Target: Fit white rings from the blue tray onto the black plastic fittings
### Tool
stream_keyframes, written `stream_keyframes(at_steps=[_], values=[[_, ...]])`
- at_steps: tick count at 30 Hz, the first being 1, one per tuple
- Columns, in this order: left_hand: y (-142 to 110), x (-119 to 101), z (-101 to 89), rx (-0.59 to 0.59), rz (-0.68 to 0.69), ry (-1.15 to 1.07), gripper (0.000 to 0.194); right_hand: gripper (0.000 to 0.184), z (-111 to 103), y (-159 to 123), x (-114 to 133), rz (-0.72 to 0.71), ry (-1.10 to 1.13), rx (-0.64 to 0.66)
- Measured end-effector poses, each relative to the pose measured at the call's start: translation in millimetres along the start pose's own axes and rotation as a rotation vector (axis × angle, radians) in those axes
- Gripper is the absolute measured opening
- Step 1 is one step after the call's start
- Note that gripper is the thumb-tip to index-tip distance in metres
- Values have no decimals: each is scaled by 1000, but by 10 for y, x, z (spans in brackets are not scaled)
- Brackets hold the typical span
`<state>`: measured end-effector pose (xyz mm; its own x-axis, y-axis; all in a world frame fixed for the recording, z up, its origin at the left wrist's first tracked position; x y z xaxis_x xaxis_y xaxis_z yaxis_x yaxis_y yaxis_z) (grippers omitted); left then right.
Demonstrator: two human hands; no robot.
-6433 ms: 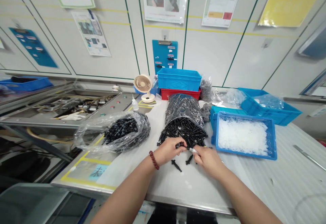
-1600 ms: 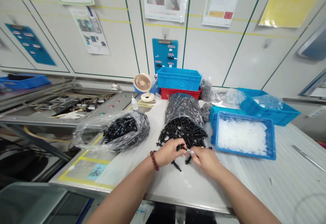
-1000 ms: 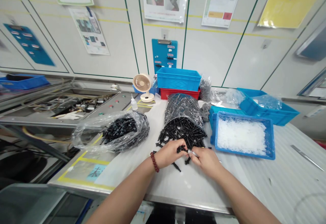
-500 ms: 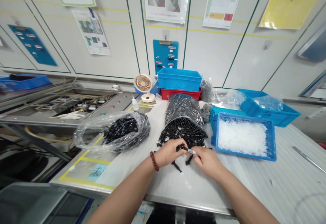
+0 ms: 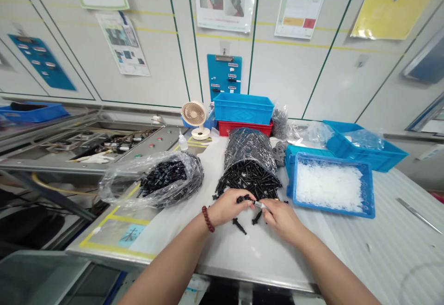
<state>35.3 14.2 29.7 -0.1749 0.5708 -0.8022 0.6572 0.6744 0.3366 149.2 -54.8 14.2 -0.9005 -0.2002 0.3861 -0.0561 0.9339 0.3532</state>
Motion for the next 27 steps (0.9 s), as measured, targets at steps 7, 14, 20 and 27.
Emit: stream_keyframes(at_steps=[7, 14, 20, 27], values=[[-7, 10, -4, -10, -11, 4, 14, 20, 6, 2, -38, 35, -98, -19], [-17, -6, 29, -11, 21, 2, 13, 24, -7, 7, -49, 77, -170, -32], [-20, -24, 45, -7, 28, 13, 13, 28, 2, 8, -62, 98, -230, -31], [-26, -30, 49, -2, 27, 11, 13, 31, -7, 5, -65, 161, -265, -40]])
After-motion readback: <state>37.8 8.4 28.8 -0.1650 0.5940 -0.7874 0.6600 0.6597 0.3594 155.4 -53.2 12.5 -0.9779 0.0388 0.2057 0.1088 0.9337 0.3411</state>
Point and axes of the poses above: each hand's wrist, its own y-axis towards the middle knuckle, its own z-axis out of the palm, x = y × z, the point moved 6 cm from there along y, towards the middle knuckle, and after that the axes turned 14 degrees about -x, right-handed, at the moved point
